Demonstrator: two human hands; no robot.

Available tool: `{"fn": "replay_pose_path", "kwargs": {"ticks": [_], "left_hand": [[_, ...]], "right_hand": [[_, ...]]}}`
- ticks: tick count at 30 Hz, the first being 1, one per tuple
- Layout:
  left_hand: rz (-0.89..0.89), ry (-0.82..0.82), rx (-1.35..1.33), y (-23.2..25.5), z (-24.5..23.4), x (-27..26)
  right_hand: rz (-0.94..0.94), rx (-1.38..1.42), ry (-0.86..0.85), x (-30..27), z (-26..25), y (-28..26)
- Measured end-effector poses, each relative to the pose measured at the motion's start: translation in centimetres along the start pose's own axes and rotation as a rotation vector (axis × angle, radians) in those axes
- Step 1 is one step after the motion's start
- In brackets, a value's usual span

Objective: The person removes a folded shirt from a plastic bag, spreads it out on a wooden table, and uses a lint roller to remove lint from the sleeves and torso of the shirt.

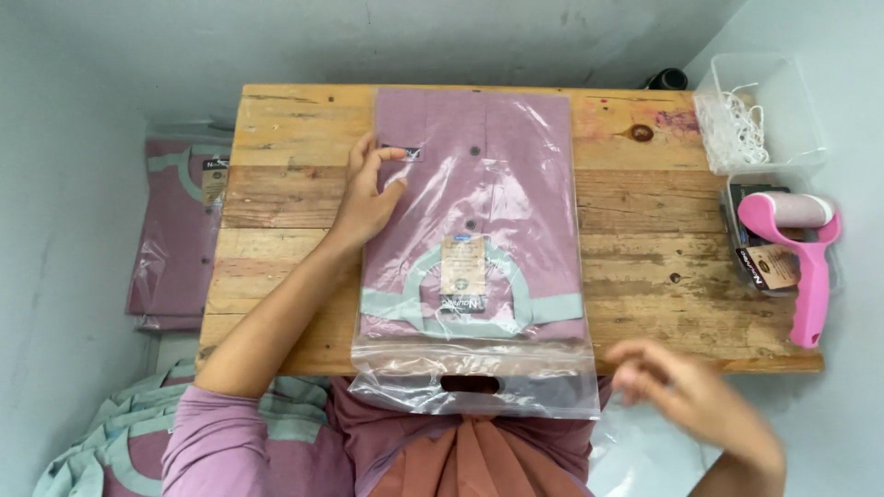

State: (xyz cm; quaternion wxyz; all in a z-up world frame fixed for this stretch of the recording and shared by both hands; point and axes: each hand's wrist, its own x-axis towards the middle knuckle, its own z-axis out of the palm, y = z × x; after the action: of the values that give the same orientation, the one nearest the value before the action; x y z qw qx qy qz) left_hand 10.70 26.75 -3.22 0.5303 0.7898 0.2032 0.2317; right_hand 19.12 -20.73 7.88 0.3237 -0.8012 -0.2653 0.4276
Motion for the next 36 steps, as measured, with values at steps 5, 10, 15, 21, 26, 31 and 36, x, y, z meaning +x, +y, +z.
{"fn": "replay_pose_path", "kwargs": {"ticks": [5, 10, 15, 21, 26, 31, 36], "left_hand": [[0.461, -0.01, 0.416, 2.6, 2.4, 4.2], [0.505, -0.049, 0.799, 1.4, 8.6, 9.5], [0.371, -0.139, 0.907, 0.6, 8.9, 9.9], [0.117, -0.246, 0.92, 4.0, 6.8, 8.5], [0.103, -0.393, 0.933, 5.2, 4.8, 8.3], [0.125, -0.371, 0.945, 5.5, 4.8, 8.2], [0.131, -0.356, 0.98, 4.6, 5.2, 8.2]], "right_hand": [[-0.581, -0.414, 0.313, 12.8, -4.1, -6.2], [-0.898, -0.692, 0.584, 33.5, -0.2, -9.3], [-0.719, -0.827, 0.716, 37.0, 1.9, -9.4], [-0.404, -0.804, 0.413, 32.1, 0.0, -12.2], [-0.332, -0.818, 0.4, 31.5, -1.4, -11.6], [-0.352, -0.809, 0.408, 32.0, -1.4, -11.0], [-0.295, -0.839, 0.367, 30.9, -0.8, -12.3]]}}
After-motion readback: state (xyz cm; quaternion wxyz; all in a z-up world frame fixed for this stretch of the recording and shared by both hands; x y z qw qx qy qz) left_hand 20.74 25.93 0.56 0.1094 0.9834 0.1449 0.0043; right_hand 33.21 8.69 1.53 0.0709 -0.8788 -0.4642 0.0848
